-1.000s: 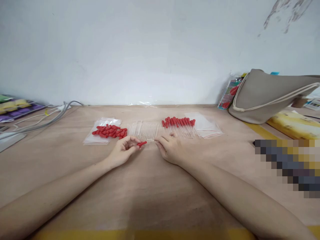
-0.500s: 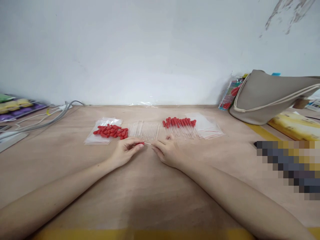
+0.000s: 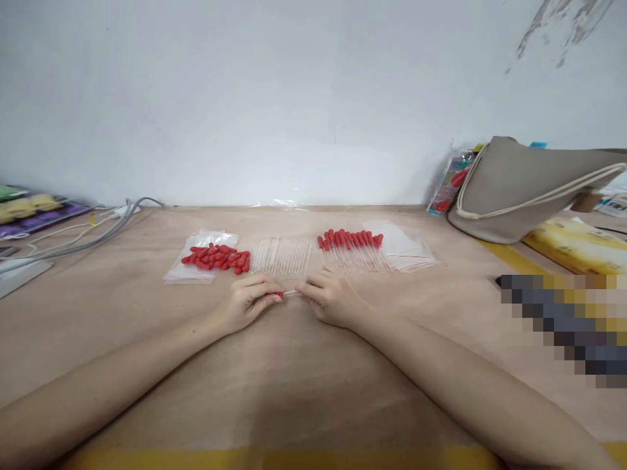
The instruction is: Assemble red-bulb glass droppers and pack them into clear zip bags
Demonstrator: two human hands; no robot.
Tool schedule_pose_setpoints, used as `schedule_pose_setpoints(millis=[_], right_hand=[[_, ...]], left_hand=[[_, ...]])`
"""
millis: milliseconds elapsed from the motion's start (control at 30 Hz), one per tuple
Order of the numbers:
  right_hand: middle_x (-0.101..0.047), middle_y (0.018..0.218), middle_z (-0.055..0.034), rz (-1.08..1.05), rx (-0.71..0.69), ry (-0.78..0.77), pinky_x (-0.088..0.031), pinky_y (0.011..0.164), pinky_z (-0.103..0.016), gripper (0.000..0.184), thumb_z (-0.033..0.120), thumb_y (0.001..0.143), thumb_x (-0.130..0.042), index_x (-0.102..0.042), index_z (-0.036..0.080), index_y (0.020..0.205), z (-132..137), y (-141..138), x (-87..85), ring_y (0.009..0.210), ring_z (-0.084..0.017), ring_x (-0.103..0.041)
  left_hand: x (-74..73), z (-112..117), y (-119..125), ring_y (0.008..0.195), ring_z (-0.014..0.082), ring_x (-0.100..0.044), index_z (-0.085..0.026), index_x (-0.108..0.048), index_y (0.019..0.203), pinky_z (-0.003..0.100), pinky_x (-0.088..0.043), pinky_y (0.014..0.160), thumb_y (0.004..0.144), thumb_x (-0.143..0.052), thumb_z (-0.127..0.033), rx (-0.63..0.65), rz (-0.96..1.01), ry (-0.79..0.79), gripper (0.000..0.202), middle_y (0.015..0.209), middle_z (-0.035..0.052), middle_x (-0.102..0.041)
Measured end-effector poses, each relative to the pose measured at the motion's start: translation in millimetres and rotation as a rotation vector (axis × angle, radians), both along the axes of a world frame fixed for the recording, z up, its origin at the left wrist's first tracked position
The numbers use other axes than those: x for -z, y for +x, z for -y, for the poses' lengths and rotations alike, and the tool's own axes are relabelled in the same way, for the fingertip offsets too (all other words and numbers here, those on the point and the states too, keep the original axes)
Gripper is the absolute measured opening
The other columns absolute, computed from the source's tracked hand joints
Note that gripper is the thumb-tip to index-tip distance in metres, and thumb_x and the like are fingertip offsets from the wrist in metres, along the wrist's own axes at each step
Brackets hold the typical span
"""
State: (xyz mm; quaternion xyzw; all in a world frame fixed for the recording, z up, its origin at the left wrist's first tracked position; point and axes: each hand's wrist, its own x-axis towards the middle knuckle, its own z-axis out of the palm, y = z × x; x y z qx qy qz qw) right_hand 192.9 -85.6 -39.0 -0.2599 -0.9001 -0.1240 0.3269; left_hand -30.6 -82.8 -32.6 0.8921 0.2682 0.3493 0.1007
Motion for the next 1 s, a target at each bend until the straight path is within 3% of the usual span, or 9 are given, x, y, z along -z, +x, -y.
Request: schedule_pose_setpoints(millis=[167, 333, 633, 800, 1000], right_hand=[[-0.054, 0.067, -0.0044, 0.028, 0.026, 0.012, -0.031, 0.056, -0.026, 0.022, 0.015, 0.085, -0.039, -0.061, 0.015, 0.088, 3.7, -3.7, -1.3, 0.062, -0.014, -0.044], [-0.054, 0.063, -0.0026, 0.043, 0.031, 0.022, -0.029, 0.060, -0.027, 0.020, 0.016, 0.085, -0.041, -0.060, 0.015, 0.082, 5.4, -7.4, -5.8, 0.060, -0.012, -0.046], [-0.061, 0.070, -0.0043, 0.016, -0.002, -0.024, -0.031, 0.062, -0.028, 0.023, 0.020, 0.089, -0.036, -0.058, 0.014, 0.086, 0.0, -16.0, -2.6, 0.063, -0.013, -0.050], [-0.061, 0.071, -0.0050, 0.047, 0.041, -0.035, -0.033, 0.063, -0.027, 0.026, 0.021, 0.090, -0.035, -0.059, 0.015, 0.082, -2.7, -11.1, -3.0, 0.064, -0.014, -0.049], [-0.060, 0.069, -0.0049, 0.009, 0.089, -0.053, -0.032, 0.061, -0.026, 0.025, 0.024, 0.089, -0.036, -0.059, 0.015, 0.081, -2.1, -13.3, 1.7, 0.064, -0.014, -0.050]], left_hand=[[-0.2, 0.2, 0.0, 0.069, 0.0128, -0.057, -0.016, -0.064, 0.088, 0.023, -0.045, 0.064, 0.084, -0.052, -0.024, -0.026, 0.008, 0.025, 0.014, 0.077, 0.0046, -0.061], [-0.4, 0.2, 1.8, 0.065, 0.0125, -0.056, -0.015, -0.063, 0.085, 0.023, -0.045, 0.061, 0.084, -0.053, -0.026, -0.041, 0.025, 0.057, 0.015, 0.073, 0.0045, -0.061], [-2.3, -2.4, 4.3, 0.070, 0.0129, -0.057, -0.016, -0.062, 0.089, 0.024, -0.046, 0.064, 0.084, -0.051, -0.026, -0.006, 0.042, 0.074, 0.015, 0.079, 0.0054, -0.062], [-9.3, -2.2, 3.7, 0.074, 0.0137, -0.060, -0.017, -0.063, 0.091, 0.024, -0.047, 0.069, 0.081, -0.058, -0.026, -0.034, 0.027, 0.029, 0.015, 0.082, 0.0047, -0.065], [-4.9, -3.1, 4.1, 0.072, 0.0139, -0.060, -0.017, -0.063, 0.086, 0.025, -0.047, 0.067, 0.083, -0.053, -0.025, -0.039, 0.049, 0.021, 0.014, 0.078, 0.0047, -0.065]])
